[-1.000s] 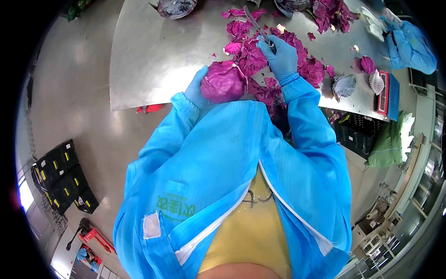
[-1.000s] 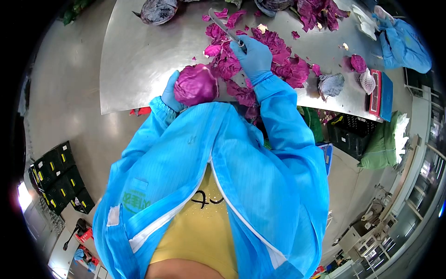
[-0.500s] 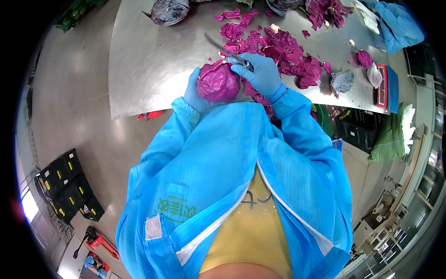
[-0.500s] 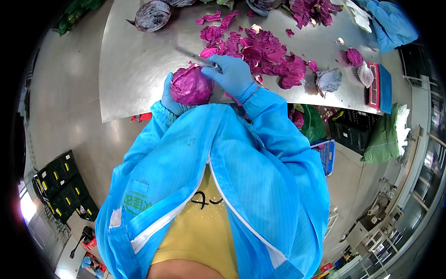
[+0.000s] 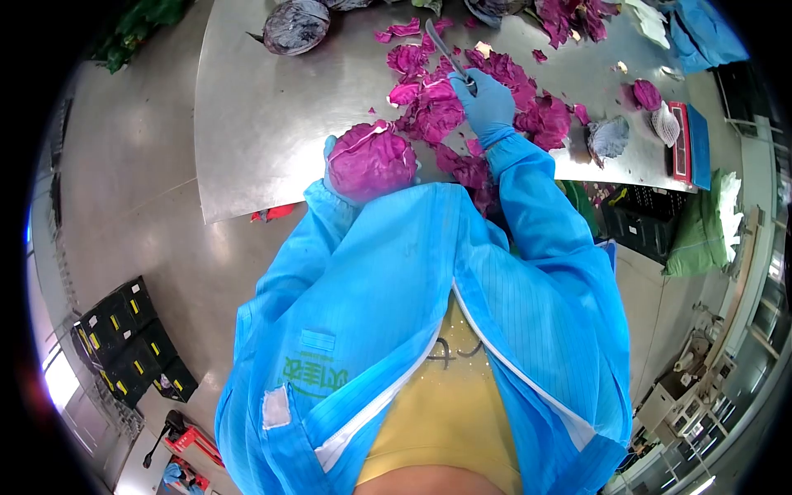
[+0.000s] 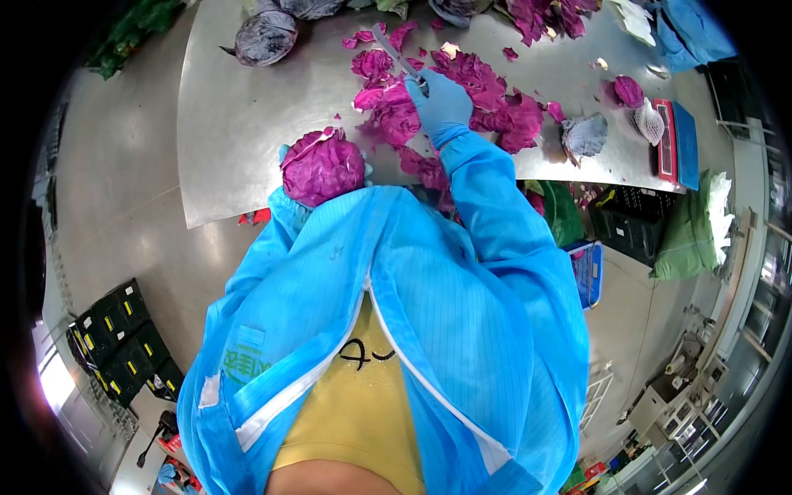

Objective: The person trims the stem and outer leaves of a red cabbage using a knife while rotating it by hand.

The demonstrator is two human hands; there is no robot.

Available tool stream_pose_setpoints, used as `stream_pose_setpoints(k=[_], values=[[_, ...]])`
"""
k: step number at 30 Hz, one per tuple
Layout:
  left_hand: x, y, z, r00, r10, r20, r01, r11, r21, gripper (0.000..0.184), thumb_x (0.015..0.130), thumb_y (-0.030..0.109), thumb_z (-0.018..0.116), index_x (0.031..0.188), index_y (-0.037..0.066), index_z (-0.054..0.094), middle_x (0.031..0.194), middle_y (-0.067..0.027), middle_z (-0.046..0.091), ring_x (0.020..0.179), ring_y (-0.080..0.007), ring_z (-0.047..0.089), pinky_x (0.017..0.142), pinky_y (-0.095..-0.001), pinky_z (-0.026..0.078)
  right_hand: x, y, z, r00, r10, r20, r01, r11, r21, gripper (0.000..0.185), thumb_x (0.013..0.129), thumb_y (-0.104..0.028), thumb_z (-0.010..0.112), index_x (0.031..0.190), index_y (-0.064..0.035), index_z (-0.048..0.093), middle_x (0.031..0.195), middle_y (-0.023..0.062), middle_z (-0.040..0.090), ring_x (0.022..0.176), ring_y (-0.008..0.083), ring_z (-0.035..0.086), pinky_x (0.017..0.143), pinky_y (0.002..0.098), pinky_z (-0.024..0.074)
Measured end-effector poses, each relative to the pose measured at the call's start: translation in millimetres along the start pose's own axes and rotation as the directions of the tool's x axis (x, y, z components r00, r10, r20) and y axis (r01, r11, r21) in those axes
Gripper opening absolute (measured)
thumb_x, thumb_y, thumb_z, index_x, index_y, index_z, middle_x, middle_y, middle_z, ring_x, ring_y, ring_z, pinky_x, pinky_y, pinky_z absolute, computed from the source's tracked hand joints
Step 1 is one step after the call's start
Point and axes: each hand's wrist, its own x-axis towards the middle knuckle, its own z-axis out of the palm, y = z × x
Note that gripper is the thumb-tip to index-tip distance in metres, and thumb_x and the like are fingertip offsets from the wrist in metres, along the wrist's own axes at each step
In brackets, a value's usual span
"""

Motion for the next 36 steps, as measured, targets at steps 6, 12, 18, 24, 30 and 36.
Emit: stream_pose_setpoints(k=[6, 12, 18, 24, 30, 36], values=[[8.1, -12.9, 20.0, 0.985, 0.07, -0.157, -0.057, 0.994, 0.09, 0.077, 0.085, 0.066, 0.033, 0.139, 0.011, 0.032, 0.139, -0.0161, 0.037, 0.127, -0.0319, 0.038, 0.108, -0.0495, 0.027, -13.1, -34.8, -9.2, 0.885, -0.378, 0.272, 0.136, 0.768, 0.626, 0.054, 0.073, -0.038, 0.075, 0.119, -0.014, 0.06, 0.102, 0.0032, 0.057, 0.091, 0.0129, 0.052, 0.077, 0.0286, 0.0439], [21.6, -22.0, 27.4, 0.979, 0.078, -0.186, -0.055, 0.99, 0.129, 0.078, 0.086, 0.067, 0.027, 0.14, 0.012, 0.029, 0.141, -0.0156, 0.035, 0.129, -0.0317, 0.036, 0.109, -0.0499, 0.026, -14.1, -58.4, -15.9, 0.629, -0.513, 0.583, -0.221, 0.602, 0.768, 0.035, 0.079, -0.022, 0.071, 0.11, -0.0083, 0.063, 0.105, 0.0055, 0.06, 0.095, 0.0129, 0.055, 0.088, 0.0271, 0.042], [17.6, -19.7, 23.3, 0.99, 0.02, -0.141, 0.002, 0.988, 0.154, 0.082, 0.084, 0.072, 0.018, 0.142, 0.014, 0.026, 0.142, -0.0142, 0.033, 0.13, -0.0321, 0.034, 0.11, -0.0506, 0.024, -13.7, -48.5, -16.0, 0.597, -0.504, 0.624, -0.263, 0.612, 0.746, 0.03, 0.081, -0.019, 0.068, 0.107, -0.0045, 0.063, 0.102, 0.0054, 0.064, 0.093, 0.013, 0.058, 0.084, 0.0273, 0.0454], [7.4, -12.4, 7.1, 0.996, -0.091, -0.001, 0.09, 0.992, 0.091, 0.086, 0.082, 0.075, 0.015, 0.142, 0.015, 0.027, 0.143, -0.0134, 0.033, 0.13, -0.0328, 0.034, 0.11, -0.051, 0.024, -30.1, -46.4, 2.2, 0.829, -0.481, 0.285, 0.193, 0.725, 0.661, 0.019, 0.085, -0.015, 0.064, 0.1, -0.0047, 0.066, 0.085, -0.0012, 0.065, 0.073, 0.0076, 0.055, 0.069, 0.0218, 0.0461], [11.5, -11.6, 8.9, 0.99, -0.144, -0.004, 0.144, 0.984, 0.104, 0.087, 0.08, 0.076, 0.016, 0.142, 0.016, 0.028, 0.143, -0.0133, 0.034, 0.131, -0.0325, 0.033, 0.11, -0.0512, 0.022, -46.0, -52.0, 12.7, 0.977, -0.171, 0.129, 0.029, 0.702, 0.711, 0.022, 0.083, -0.02, 0.066, 0.098, -0.0033, 0.065, 0.073, -0.0002, 0.061, 0.063, 0.003, 0.05, 0.058, 0.0194, 0.043], [14.3, -6.8, 0.3, 0.983, -0.181, 0.038, 0.182, 0.983, -0.004, 0.09, 0.08, 0.076, 0.023, 0.143, 0.012, 0.022, 0.145, -0.0151, 0.03, 0.133, -0.0334, 0.029, 0.111, -0.05, 0.02, -47.8, -48.4, 25.0, 0.999, -0.018, 0.045, -0.026, 0.586, 0.81, 0.015, 0.083, -0.015, 0.067, 0.091, -0.0026, 0.065, 0.068, -0.0072, 0.054, 0.058, -0.0004, 0.043, 0.051, 0.0171, 0.036]])
